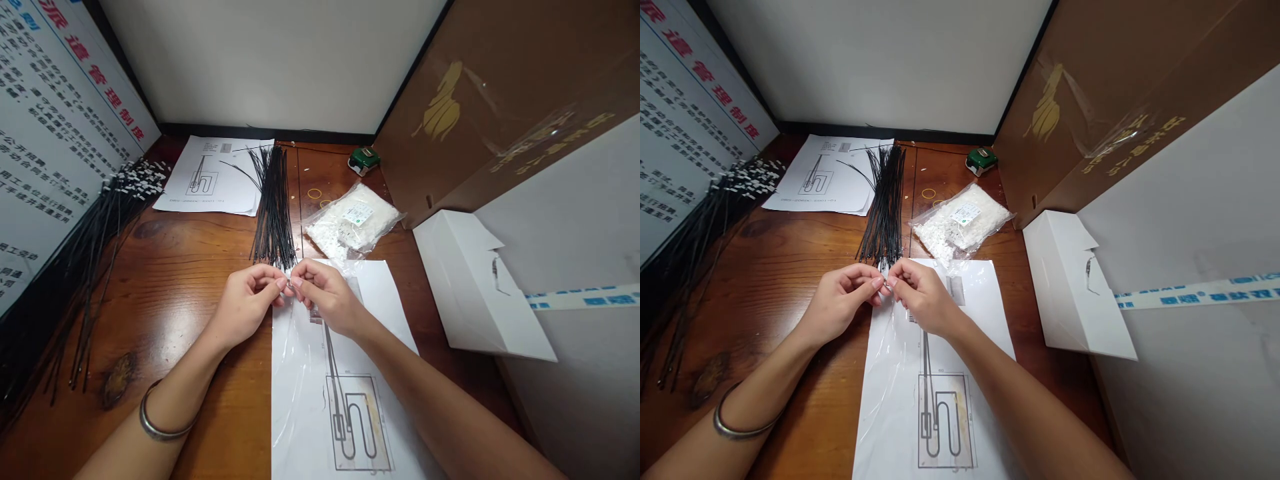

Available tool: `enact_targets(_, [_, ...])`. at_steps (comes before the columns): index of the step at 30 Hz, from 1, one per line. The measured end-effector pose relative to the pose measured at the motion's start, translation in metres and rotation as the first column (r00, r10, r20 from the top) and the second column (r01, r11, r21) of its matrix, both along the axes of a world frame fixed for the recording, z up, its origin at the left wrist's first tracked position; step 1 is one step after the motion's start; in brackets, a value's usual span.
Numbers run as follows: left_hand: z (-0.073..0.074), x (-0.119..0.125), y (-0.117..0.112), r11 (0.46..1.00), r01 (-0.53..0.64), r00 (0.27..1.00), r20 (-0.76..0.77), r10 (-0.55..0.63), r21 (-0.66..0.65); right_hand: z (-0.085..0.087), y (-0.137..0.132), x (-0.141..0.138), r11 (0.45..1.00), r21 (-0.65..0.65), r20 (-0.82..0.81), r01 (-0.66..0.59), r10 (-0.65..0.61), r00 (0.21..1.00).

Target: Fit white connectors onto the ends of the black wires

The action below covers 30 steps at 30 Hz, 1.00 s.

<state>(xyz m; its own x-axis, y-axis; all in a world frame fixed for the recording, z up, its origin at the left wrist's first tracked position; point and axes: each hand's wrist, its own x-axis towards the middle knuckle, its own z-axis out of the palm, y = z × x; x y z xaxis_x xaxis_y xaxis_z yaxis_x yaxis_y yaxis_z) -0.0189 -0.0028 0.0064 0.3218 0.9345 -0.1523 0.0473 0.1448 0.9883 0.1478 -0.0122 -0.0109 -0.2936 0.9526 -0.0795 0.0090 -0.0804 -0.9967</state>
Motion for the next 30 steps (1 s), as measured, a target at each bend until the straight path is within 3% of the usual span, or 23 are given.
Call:
enact_targets(9, [-0.0030, 0.0011, -0.0005, 1.000, 0.000, 1.000, -0.004, 0.000, -0.004, -0.0022, -0.0001, 0.0003, 0.999, 0.051, 0.075, -0.008, 0.004, 0.997])
enact_targets(18, [-0.0045, -0.0001, -0.0009, 1.000, 0.008, 0.999, -0.051, -0.008, 0.015, 0.0029, -0.0039, -0.0030, 0.970, 0.244, 0.213, 0.011, -0.065, 0.975])
enact_targets(26, [-0.0016, 0.0003, -0.0008, 0.999, -0.020, 1.000, -0.005, 0.020, 0.026, -0.0006, -0.0017, -0.0027, 0.997, 0.057, 0.038, 0.057, -0.059, 0.998])
enact_targets(30, [-0.0005, 0.0007, -0.0011, 0.999, -0.028, 1.000, -0.012, 0.029, 0.027, 0.0000, -0.0007, -0.0026, 0.997, 0.029, -0.009, 0.075, -0.074, 0.997])
